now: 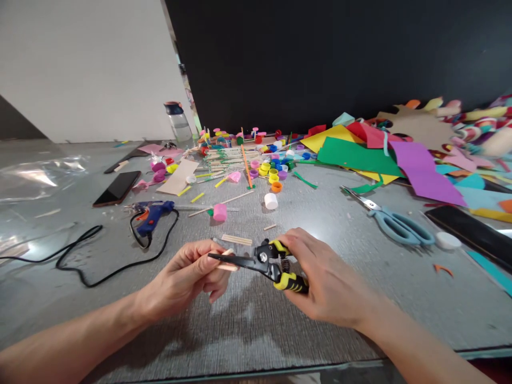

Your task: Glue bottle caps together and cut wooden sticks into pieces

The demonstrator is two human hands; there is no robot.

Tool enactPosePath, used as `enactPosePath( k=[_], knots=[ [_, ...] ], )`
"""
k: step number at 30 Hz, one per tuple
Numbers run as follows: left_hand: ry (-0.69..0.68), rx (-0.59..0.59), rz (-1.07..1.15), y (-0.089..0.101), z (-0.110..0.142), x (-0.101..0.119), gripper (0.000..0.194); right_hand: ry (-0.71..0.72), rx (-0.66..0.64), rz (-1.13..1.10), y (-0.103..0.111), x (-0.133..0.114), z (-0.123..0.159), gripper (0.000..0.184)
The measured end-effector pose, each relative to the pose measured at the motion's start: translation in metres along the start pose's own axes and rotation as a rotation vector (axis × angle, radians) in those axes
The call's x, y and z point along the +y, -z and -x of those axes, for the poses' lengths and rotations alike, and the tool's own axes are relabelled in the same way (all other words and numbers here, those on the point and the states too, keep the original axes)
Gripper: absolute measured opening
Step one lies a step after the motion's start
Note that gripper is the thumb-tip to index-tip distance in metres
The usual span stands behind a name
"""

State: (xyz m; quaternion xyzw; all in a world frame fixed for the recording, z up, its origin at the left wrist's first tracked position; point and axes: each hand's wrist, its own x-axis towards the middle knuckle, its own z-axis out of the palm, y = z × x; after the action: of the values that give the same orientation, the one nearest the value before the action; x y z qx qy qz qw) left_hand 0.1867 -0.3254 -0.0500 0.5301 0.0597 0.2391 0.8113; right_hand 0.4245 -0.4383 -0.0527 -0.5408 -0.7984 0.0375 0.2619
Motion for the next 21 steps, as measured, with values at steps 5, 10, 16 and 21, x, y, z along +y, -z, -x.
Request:
enactPosePath(
  k=[5,10,16,21],
  knots=[
    [0.002,-0.008,-0.032,0.0025,0.0007,0.0002,0.025,-0.033,0.004,-0.036,0.0017,-0.0018,-0.0002,0.054],
    [-0.004,-0.010,-0.033,0.0049,0.0013,-0.0018,0.021,-0.021,0.007,0.015,-0.0007,0.0008,0.0016,0.055],
    [0.004,-0.020,-0.027,0.0035,0.0014,-0.0011,0.022,0.001,-0.005,0.007,-0.0004,-0.0009,0.0042,0.051],
    [0.026,-0.024,-0.031,0.0035,0.0016,-0.0002,0.024,-0.009,-0.012,0.010,-0.0005,-0.0013,0.0050,0.050]
  ],
)
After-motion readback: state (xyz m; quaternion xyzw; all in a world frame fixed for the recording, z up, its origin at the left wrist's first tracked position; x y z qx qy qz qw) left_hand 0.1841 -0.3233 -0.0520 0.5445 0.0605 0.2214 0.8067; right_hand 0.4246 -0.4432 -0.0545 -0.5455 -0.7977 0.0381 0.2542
